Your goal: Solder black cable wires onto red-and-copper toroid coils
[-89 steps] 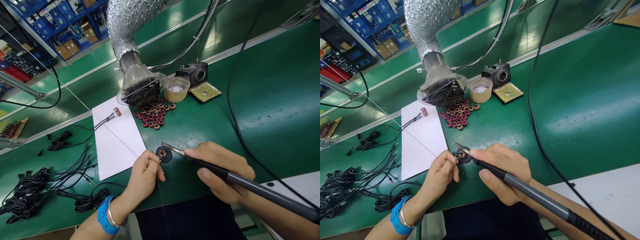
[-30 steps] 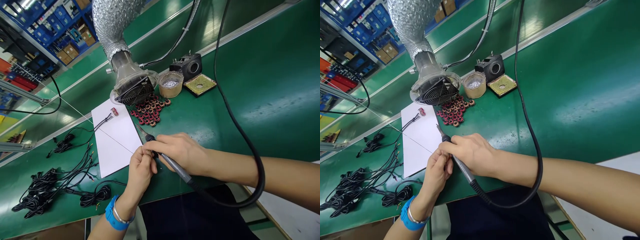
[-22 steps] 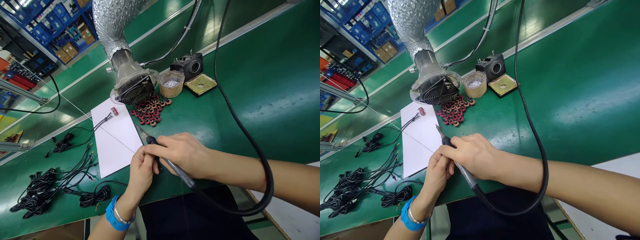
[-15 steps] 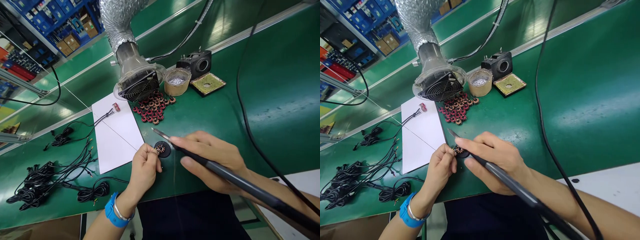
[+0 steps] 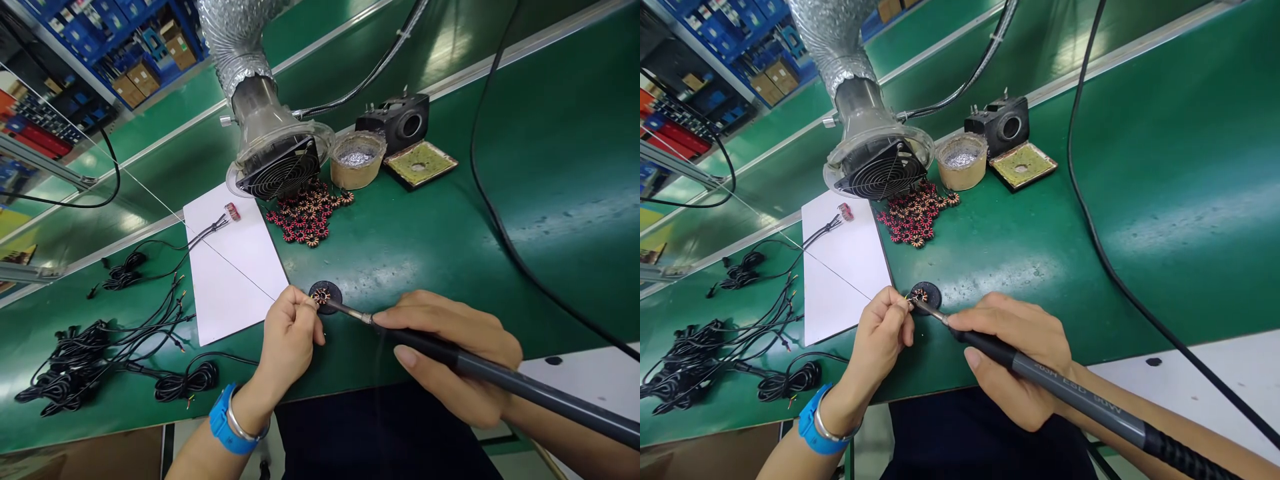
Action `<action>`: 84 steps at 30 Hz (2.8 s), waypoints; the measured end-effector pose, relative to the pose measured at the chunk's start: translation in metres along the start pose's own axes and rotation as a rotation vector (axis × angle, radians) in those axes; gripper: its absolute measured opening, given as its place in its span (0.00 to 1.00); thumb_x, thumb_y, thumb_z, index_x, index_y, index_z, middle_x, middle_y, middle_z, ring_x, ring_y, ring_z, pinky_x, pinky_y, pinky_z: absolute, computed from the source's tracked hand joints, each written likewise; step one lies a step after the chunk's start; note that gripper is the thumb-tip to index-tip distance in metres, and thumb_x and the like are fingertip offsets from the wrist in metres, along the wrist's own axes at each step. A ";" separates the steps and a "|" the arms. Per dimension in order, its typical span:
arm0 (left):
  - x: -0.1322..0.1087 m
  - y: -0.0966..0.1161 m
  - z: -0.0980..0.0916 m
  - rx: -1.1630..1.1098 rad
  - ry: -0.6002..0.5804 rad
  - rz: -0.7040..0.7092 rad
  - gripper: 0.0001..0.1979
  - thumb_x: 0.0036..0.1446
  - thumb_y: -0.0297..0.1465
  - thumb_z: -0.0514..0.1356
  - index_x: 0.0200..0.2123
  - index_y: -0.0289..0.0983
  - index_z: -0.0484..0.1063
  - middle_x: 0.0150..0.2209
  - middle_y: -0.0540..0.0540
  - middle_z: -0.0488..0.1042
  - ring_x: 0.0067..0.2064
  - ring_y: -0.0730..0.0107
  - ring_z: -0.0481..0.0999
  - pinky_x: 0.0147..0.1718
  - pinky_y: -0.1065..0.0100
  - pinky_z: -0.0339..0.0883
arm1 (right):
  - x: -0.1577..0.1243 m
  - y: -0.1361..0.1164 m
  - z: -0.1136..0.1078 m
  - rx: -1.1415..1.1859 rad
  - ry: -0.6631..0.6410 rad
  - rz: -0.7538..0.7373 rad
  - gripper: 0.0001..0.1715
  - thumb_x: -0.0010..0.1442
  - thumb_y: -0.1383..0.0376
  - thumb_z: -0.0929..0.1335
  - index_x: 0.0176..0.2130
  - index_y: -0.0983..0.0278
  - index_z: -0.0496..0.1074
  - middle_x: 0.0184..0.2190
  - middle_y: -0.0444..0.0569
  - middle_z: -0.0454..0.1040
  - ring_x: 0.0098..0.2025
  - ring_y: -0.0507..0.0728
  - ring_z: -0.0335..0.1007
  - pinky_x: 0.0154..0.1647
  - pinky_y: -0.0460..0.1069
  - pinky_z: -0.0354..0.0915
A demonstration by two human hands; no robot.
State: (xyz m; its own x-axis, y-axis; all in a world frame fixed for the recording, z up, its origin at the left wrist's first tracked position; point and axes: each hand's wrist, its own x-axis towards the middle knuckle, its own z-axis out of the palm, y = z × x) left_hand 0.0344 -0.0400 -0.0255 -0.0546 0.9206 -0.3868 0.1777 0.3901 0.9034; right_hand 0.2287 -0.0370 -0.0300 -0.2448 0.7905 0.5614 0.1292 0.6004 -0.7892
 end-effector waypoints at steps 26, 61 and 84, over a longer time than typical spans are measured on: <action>-0.003 -0.001 0.000 0.045 -0.017 0.031 0.09 0.62 0.32 0.53 0.28 0.39 0.61 0.15 0.56 0.66 0.19 0.76 0.60 0.22 0.75 0.54 | -0.002 -0.002 0.002 -0.045 -0.030 -0.044 0.21 0.53 0.73 0.64 0.46 0.61 0.72 0.24 0.47 0.72 0.23 0.55 0.69 0.22 0.50 0.68; -0.002 -0.005 -0.006 -0.067 -0.087 0.012 0.10 0.66 0.35 0.50 0.31 0.39 0.60 0.17 0.57 0.66 0.19 0.79 0.55 0.21 0.75 0.50 | 0.042 0.005 0.004 -0.183 -0.105 -0.194 0.17 0.63 0.72 0.64 0.52 0.65 0.69 0.32 0.47 0.76 0.29 0.51 0.71 0.30 0.46 0.69; -0.006 -0.004 -0.004 0.060 -0.095 0.050 0.11 0.67 0.36 0.50 0.31 0.39 0.60 0.18 0.56 0.67 0.21 0.76 0.61 0.24 0.72 0.55 | 0.001 0.003 0.002 -0.107 -0.090 -0.158 0.18 0.53 0.75 0.64 0.44 0.67 0.71 0.25 0.49 0.70 0.25 0.55 0.70 0.23 0.51 0.69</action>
State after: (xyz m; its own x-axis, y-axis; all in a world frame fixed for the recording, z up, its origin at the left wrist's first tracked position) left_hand 0.0298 -0.0470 -0.0255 0.0485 0.9318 -0.3596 0.2363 0.3391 0.9106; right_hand 0.2274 -0.0343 -0.0321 -0.3544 0.6743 0.6478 0.1823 0.7293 -0.6594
